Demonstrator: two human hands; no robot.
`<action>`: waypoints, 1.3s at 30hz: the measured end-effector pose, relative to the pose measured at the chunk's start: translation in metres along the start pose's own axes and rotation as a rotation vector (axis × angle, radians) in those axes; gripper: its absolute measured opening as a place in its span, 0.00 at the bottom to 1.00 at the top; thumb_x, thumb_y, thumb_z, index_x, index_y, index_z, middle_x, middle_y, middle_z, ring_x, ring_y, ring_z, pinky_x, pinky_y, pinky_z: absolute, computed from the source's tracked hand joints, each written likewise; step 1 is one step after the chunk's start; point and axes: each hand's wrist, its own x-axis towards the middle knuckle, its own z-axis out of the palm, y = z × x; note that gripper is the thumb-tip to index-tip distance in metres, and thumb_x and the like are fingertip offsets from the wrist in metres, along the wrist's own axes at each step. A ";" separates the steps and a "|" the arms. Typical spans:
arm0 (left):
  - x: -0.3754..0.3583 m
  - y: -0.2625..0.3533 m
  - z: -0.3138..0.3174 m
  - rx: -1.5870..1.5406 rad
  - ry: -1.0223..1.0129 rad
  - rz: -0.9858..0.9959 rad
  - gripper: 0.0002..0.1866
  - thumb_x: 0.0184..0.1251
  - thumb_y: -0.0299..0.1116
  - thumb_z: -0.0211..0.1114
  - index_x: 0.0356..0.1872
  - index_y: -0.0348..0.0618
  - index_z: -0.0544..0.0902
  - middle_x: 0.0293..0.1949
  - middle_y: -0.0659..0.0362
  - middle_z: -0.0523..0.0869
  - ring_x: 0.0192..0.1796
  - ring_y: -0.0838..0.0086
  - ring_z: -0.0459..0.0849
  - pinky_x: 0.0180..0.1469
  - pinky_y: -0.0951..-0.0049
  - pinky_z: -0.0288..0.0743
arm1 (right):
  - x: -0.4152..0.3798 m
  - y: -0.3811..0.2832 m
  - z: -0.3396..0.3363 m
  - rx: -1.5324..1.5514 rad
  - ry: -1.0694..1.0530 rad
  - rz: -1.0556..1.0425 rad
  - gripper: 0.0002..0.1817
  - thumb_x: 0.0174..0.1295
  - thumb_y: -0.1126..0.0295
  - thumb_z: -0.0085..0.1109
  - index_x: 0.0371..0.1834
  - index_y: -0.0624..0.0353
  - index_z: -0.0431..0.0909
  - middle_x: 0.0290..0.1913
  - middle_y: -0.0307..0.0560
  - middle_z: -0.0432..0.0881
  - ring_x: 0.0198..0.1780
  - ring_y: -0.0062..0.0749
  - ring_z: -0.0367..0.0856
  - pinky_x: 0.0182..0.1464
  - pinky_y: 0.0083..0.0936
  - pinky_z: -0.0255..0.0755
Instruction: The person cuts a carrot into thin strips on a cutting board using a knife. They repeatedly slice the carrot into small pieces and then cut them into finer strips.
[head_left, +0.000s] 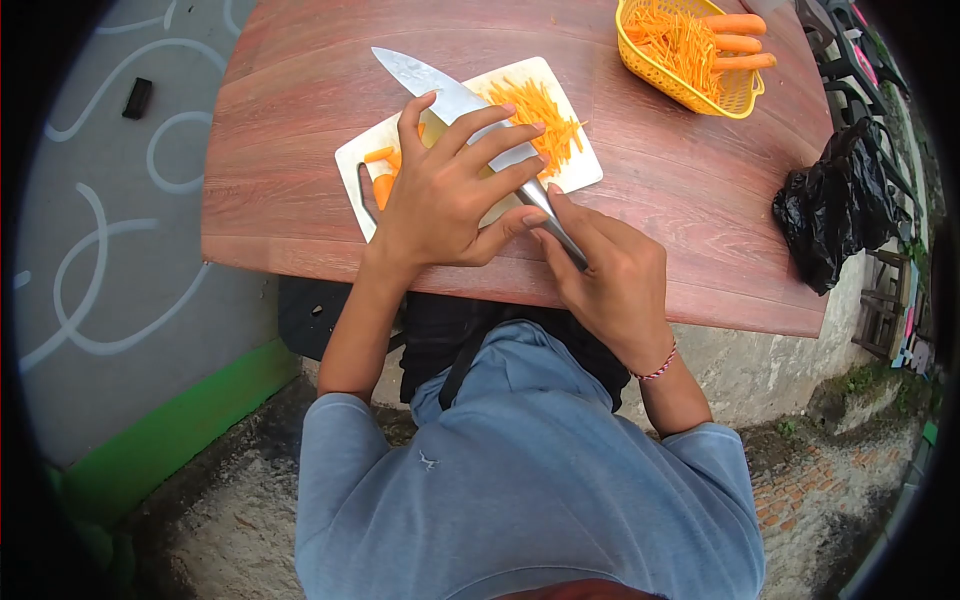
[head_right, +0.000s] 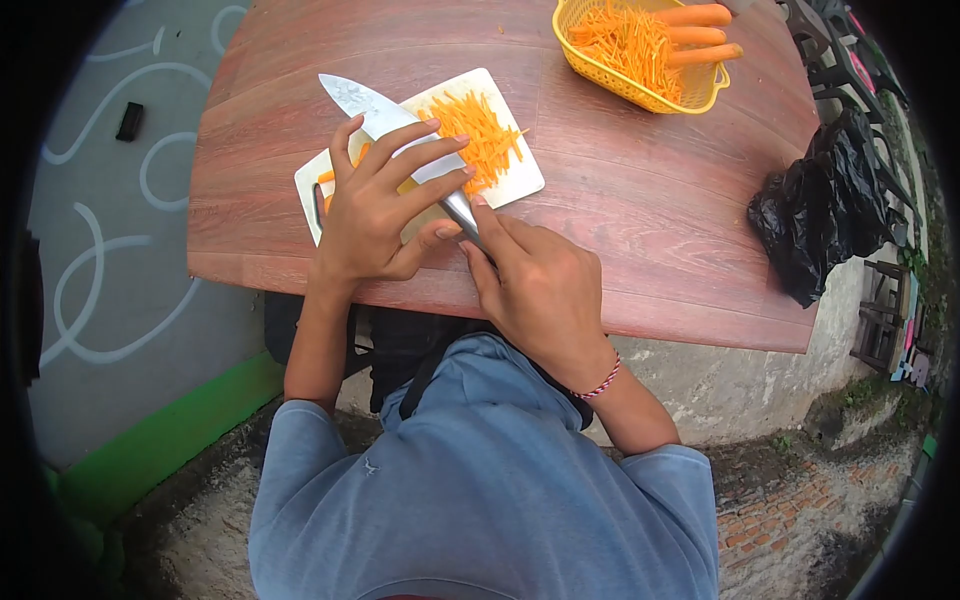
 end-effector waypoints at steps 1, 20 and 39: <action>0.000 0.001 0.002 0.001 0.000 -0.001 0.27 0.76 0.61 0.63 0.59 0.54 0.92 0.66 0.62 0.88 0.72 0.63 0.81 0.78 0.30 0.48 | -0.001 -0.001 0.000 0.001 -0.001 -0.001 0.23 0.63 0.68 0.76 0.63 0.56 0.88 0.43 0.46 0.93 0.35 0.41 0.91 0.35 0.37 0.83; -0.059 -0.005 -0.031 -0.012 0.260 -0.510 0.10 0.68 0.34 0.76 0.47 0.48 0.91 0.53 0.62 0.90 0.58 0.64 0.83 0.66 0.53 0.64 | -0.006 0.003 -0.006 0.367 -0.050 0.256 0.25 0.69 0.71 0.75 0.69 0.62 0.85 0.42 0.54 0.93 0.35 0.32 0.89 0.39 0.26 0.81; -0.054 -0.015 -0.020 -0.015 -0.161 -0.336 0.08 0.72 0.35 0.71 0.46 0.46 0.86 0.61 0.56 0.82 0.69 0.58 0.75 0.72 0.46 0.58 | -0.018 -0.002 0.023 0.657 -0.244 0.528 0.25 0.71 0.70 0.73 0.70 0.66 0.84 0.46 0.61 0.94 0.41 0.24 0.90 0.47 0.25 0.81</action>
